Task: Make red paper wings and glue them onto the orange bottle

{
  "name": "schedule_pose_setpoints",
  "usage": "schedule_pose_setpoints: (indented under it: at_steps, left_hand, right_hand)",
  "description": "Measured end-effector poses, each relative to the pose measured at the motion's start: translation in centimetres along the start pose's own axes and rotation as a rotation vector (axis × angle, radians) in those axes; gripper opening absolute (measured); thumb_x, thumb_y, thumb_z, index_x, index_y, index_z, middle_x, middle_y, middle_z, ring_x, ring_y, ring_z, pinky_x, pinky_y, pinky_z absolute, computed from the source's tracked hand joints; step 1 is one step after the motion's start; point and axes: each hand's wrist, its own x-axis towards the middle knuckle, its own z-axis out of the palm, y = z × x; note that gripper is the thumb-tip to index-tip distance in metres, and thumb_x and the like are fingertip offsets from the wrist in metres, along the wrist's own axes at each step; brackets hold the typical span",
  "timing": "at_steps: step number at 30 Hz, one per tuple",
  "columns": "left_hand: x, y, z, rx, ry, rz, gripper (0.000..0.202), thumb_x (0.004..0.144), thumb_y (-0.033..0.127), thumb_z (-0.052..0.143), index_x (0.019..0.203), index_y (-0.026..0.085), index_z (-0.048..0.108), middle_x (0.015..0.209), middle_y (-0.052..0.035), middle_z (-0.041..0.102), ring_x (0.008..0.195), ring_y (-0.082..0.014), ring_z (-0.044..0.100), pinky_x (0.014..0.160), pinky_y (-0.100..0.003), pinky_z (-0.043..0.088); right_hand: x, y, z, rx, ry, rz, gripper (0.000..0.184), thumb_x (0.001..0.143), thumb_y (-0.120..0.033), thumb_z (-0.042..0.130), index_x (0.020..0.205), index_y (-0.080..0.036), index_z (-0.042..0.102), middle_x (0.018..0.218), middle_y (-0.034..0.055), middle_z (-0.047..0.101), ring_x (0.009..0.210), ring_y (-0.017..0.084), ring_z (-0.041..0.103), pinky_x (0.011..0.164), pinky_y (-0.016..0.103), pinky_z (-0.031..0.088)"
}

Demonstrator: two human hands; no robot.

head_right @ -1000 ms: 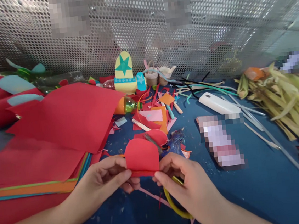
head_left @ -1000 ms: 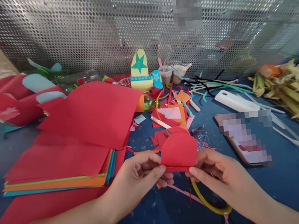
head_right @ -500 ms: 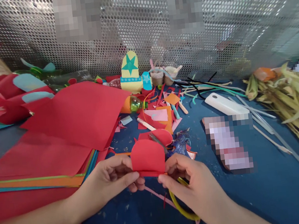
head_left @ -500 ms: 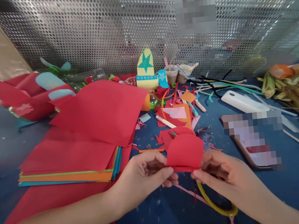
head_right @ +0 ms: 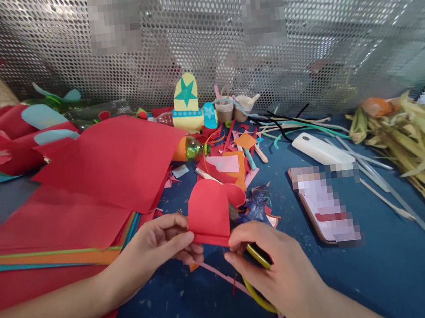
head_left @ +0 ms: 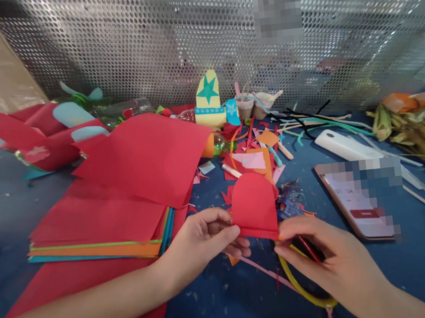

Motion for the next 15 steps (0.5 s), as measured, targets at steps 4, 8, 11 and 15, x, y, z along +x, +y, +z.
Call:
schedule_pose_setpoints:
  at_steps: [4, 8, 11, 15]
  left_hand:
    - [-0.04, -0.04, -0.26, 0.004, 0.001, 0.017, 0.034, 0.068, 0.038, 0.077, 0.079, 0.014, 0.057, 0.066, -0.0035, 0.074, 0.063, -0.0154, 0.071, 0.061, -0.023, 0.057]
    - [-0.05, -0.11, -0.57, 0.051, 0.032, 0.047, 0.03, 0.074, 0.038, 0.073, 0.086, 0.012, 0.065, 0.075, -0.0054, 0.076, 0.07, -0.0148, 0.072, 0.068, -0.021, 0.057]
    - [-0.02, -0.2, -0.75, 0.106, 0.011, 0.057, 0.026, 0.077, 0.037, 0.07, 0.087, 0.012, 0.07, 0.079, -0.0051, 0.077, 0.073, -0.0146, 0.073, 0.07, -0.021, 0.058]
    - [0.04, -0.3, -0.86, 0.129, -0.032, 0.055, 0.024, 0.077, 0.037, 0.07, 0.084, 0.013, 0.07, 0.079, -0.0047, 0.077, 0.077, -0.0165, 0.073, 0.067, -0.019, 0.058]
  right_hand:
    - [0.22, -0.26, -0.42, 0.022, -0.059, 0.024, 0.015, 0.082, -0.017, 0.062, 0.089, -0.03, 0.06, 0.078, -0.0093, 0.07, 0.066, 0.004, 0.067, 0.066, 0.007, 0.051]
    - [0.16, -0.16, -0.45, 0.141, -0.111, 0.122, 0.015, 0.085, -0.019, 0.059, 0.093, -0.031, 0.063, 0.083, -0.0085, 0.072, 0.074, 0.005, 0.07, 0.068, 0.006, 0.051]
    - [0.21, -0.12, -0.38, 0.159, -0.104, 0.133, 0.014, 0.084, -0.017, 0.059, 0.09, -0.029, 0.064, 0.08, -0.0078, 0.073, 0.071, 0.005, 0.07, 0.066, 0.005, 0.051]
    - [0.36, -0.15, -0.38, 0.16, -0.102, 0.131, 0.013, 0.082, -0.018, 0.062, 0.091, -0.027, 0.066, 0.079, -0.0061, 0.073, 0.068, 0.007, 0.07, 0.064, 0.007, 0.052]
